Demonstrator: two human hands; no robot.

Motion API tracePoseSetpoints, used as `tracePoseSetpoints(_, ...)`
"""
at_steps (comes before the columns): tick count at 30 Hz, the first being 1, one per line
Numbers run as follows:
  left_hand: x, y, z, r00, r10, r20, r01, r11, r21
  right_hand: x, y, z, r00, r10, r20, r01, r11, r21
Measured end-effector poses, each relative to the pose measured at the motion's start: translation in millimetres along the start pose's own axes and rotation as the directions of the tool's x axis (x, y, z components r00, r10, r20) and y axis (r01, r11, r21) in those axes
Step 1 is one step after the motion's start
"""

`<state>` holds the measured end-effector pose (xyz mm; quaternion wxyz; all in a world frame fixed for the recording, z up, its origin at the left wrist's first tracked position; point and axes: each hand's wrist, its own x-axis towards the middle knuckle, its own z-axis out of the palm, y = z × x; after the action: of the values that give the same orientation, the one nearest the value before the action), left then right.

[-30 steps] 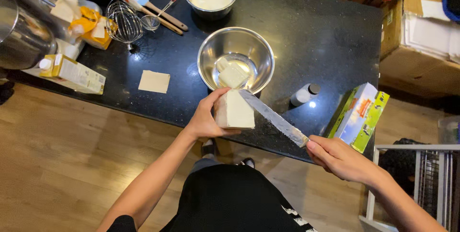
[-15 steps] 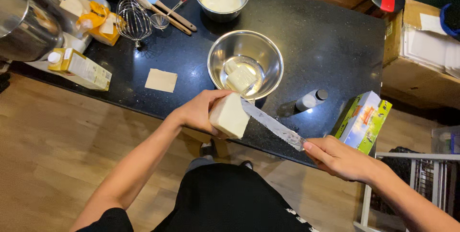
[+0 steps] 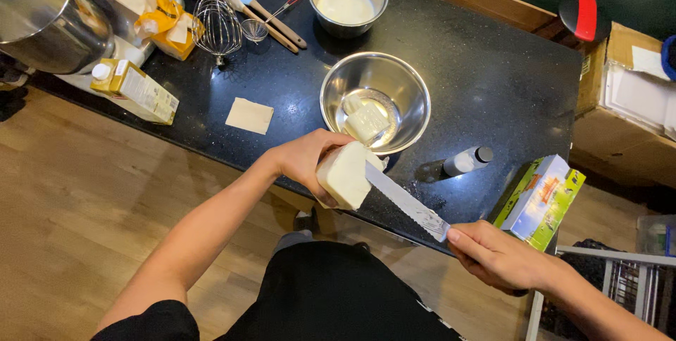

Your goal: The person cuts a block of butter into smaller pieces and places them into a metal mixing bowl on a digital scale. They then wrap the remaining butter in plastic wrap and place it in a box. Finally, they attach a whisk to a stand mixer and prepare to add a liquid ingredient from a carton.

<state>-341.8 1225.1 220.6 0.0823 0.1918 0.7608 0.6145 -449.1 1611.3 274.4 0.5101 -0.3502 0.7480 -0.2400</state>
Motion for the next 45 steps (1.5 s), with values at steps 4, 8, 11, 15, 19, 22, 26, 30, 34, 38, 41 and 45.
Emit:
tracePoseSetpoints(4,3,-3,6,0.996,-0.009,-0.094,0.013,0.999,0.041,-1,-1,6,0.997,0.067,0.043,-0.074,0.984,0.163)
tracePoseSetpoints(8,9,0,13,0.964,-0.010,-0.265,0.052,0.987,0.155,2,-4,12,0.988,0.136,0.075,-0.154,0.923,0.352)
tracePoseSetpoints(11,16,7,20,0.916,-0.003,-0.402,0.090,0.976,0.199,5,-6,15,0.995,0.091,0.036,-0.098,0.909,0.405)
tracePoseSetpoints(15,24,14,32,0.821,-0.016,-0.570,0.170,0.961,0.218,6,-12,19,0.987,0.141,0.072,-0.158,0.829,0.537)
tracePoseSetpoints(19,32,15,41,0.727,0.108,-0.678,0.184,0.921,0.344,7,-19,24,0.981,0.167,0.094,-0.189,0.762,0.619)
tracePoseSetpoints(22,37,11,50,0.663,0.147,-0.734,0.270,0.868,0.417,8,-21,27,0.986,0.130,0.108,-0.169,0.729,0.664)
tracePoseSetpoints(26,46,7,61,0.606,0.205,-0.768,0.338,0.808,0.483,10,-15,31,0.984,0.102,0.149,-0.180,0.639,0.748)
tracePoseSetpoints(30,48,5,63,0.590,0.232,-0.773,0.383,0.762,0.522,17,-5,37,0.984,-0.073,0.160,-0.105,0.484,0.869)
tracePoseSetpoints(34,50,4,54,0.564,0.243,-0.789,0.422,0.737,0.529,19,1,39,0.993,-0.084,0.079,-0.039,0.405,0.914)
tracePoseSetpoints(38,47,1,31,0.502,0.194,-0.843,0.506,0.725,0.468,21,4,12,0.957,-0.054,-0.285,0.243,0.684,0.688)
tracePoseSetpoints(41,37,-8,19,0.404,0.201,-0.893,0.497,0.771,0.398,37,3,-27,0.882,0.165,-0.442,-0.074,0.974,0.215)
tracePoseSetpoints(45,11,-37,13,0.291,0.197,-0.936,0.294,0.913,0.283,83,-8,-54,0.764,-0.155,-0.626,-0.243,0.830,-0.502)
